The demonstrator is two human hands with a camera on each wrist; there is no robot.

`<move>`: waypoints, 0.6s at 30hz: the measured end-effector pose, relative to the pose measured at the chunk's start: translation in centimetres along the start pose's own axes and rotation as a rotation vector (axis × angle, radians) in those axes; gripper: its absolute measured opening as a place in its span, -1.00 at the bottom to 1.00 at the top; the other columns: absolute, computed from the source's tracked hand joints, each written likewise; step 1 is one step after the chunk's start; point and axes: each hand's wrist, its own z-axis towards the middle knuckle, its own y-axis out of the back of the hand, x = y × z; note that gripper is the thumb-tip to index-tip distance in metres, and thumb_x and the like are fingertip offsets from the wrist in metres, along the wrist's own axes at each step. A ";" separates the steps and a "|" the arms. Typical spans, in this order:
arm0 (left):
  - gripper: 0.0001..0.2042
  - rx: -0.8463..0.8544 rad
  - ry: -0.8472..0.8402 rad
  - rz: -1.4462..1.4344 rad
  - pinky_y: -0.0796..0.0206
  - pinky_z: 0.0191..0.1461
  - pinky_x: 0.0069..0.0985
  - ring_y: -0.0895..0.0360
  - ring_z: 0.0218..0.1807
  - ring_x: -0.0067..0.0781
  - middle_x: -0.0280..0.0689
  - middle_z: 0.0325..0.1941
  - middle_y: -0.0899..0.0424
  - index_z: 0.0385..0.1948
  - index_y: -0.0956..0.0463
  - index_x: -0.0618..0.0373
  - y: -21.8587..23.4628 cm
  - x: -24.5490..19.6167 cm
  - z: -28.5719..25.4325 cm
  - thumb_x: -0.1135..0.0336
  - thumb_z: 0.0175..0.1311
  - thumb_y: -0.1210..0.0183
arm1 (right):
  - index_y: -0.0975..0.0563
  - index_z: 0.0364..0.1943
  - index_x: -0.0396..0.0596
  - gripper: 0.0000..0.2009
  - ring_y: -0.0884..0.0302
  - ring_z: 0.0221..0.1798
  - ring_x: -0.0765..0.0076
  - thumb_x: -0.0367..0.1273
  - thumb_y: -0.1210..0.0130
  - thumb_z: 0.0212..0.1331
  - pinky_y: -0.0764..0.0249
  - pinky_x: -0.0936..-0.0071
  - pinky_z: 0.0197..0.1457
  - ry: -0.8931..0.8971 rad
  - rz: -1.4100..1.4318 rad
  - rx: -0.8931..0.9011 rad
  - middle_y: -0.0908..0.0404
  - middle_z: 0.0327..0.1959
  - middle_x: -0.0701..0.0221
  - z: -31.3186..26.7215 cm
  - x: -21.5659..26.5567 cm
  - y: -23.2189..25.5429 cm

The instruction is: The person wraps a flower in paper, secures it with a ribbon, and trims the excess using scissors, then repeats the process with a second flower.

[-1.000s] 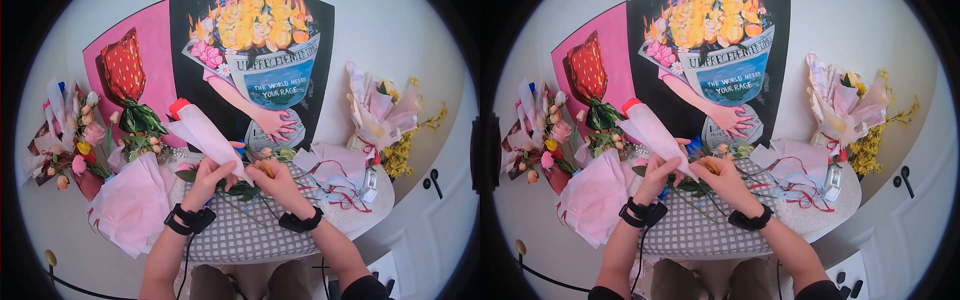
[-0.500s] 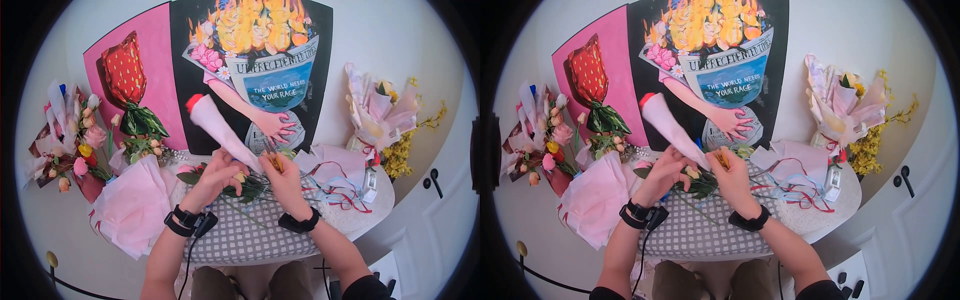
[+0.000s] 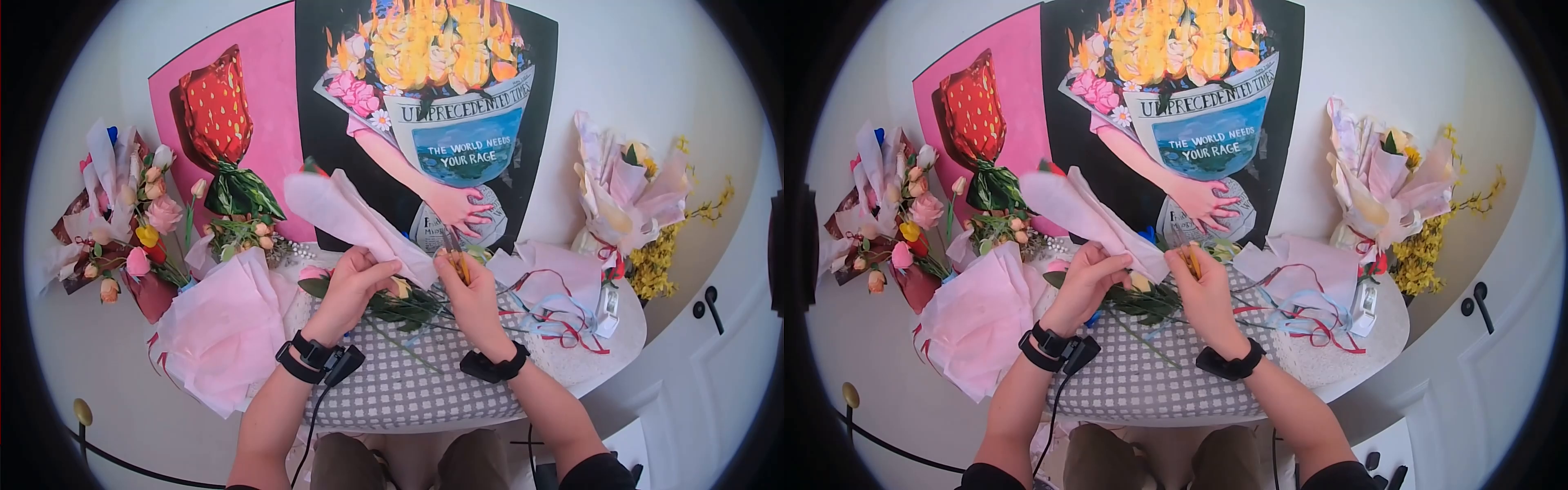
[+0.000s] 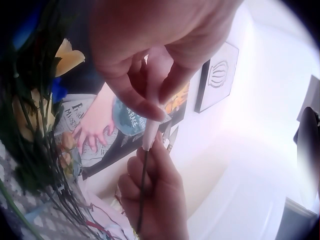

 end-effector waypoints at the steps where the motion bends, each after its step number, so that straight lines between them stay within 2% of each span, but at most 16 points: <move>1: -0.74 0.019 -0.046 -0.021 -0.52 -0.06 -0.44 -0.68 -0.12 -0.45 -0.24 -0.06 -0.73 0.02 -0.53 0.29 0.1 0.2 0.1 0.40 0.38 -0.26 | -0.59 -0.25 -0.23 -0.79 -0.21 -0.39 0.75 -0.33 -0.17 0.45 -0.15 0.61 -0.35 0.001 0.000 0.000 -0.41 -0.47 0.66 0.0 0.0 0.1; 4: -0.69 -0.003 -0.067 -0.083 -0.50 0.05 -0.45 -0.65 -0.01 -0.48 -0.25 0.00 -0.71 0.11 -0.51 0.26 -0.4 0.2 -0.2 0.38 0.40 -0.25 | -0.58 -0.24 -0.24 -0.80 -0.22 -0.39 0.76 -0.34 -0.17 0.44 -0.15 0.63 -0.35 -0.008 0.012 -0.002 -0.42 -0.46 0.66 0.2 -0.1 0.2; 5: -0.69 -0.004 -0.069 -0.082 -0.50 0.05 -0.45 -0.65 -0.01 -0.48 -0.25 0.00 -0.71 0.11 -0.51 0.26 -0.7 0.2 -0.2 0.38 0.40 -0.25 | -0.58 -0.24 -0.24 -0.80 -0.22 -0.39 0.75 -0.34 -0.18 0.44 -0.16 0.63 -0.36 0.040 -0.009 -0.014 -0.42 -0.45 0.66 0.1 -0.1 0.0; 7: -0.65 0.105 0.098 -0.192 -0.47 0.12 -0.40 -0.65 0.09 -0.38 -0.18 0.07 -0.70 0.15 -0.47 0.30 -1.3 -0.1 -0.3 0.43 0.38 -0.24 | -0.57 -0.24 -0.23 -0.81 -0.22 -0.39 0.75 -0.35 -0.18 0.44 -0.16 0.63 -0.36 0.089 -0.032 -0.023 -0.43 -0.45 0.65 0.0 -0.2 -0.1; 10: -0.66 0.012 0.138 -0.133 -0.46 0.15 -0.36 -0.64 0.09 -0.36 -0.16 0.10 -0.69 0.17 -0.47 0.29 -1.0 0.3 -0.4 0.44 0.40 -0.20 | -0.56 -0.25 -0.23 -0.81 -0.22 -0.38 0.75 -0.36 -0.17 0.44 -0.17 0.63 -0.35 0.131 -0.125 0.029 -0.42 -0.46 0.65 -0.1 -0.2 -0.2; 14: -0.71 -0.089 0.059 -0.064 -0.46 0.12 -0.35 -0.63 0.09 -0.38 -0.20 0.08 -0.69 0.12 -0.51 0.26 -0.4 0.4 -0.2 0.38 0.45 -0.18 | -0.55 -0.27 -0.24 -0.81 -0.22 -0.38 0.73 -0.36 -0.17 0.44 -0.19 0.60 -0.33 0.077 -0.005 -0.089 -0.38 -0.47 0.63 0.3 -0.5 0.1; 16: -0.73 0.052 0.024 -0.064 -0.47 0.06 -0.39 -0.62 0.08 -0.42 -0.23 0.06 -0.69 0.10 -0.52 0.22 1.5 1.4 0.3 0.32 0.47 -0.19 | -0.54 -0.27 -0.24 -0.81 -0.22 -0.37 0.72 -0.36 -0.17 0.44 -0.19 0.60 -0.33 0.038 0.031 -0.135 -0.38 -0.46 0.63 0.5 -0.9 0.5; 18: -0.72 0.051 0.059 -0.155 -0.47 0.05 -0.40 -0.62 0.08 -0.42 -0.23 0.06 -0.68 0.11 -0.51 0.22 0.2 0.3 0.0 0.34 0.45 -0.21 | -0.53 -0.27 -0.25 -0.80 -0.23 -0.37 0.71 -0.36 -0.17 0.44 -0.21 0.59 -0.32 0.058 -0.020 -0.125 -0.40 -0.46 0.60 0.6 -0.8 0.5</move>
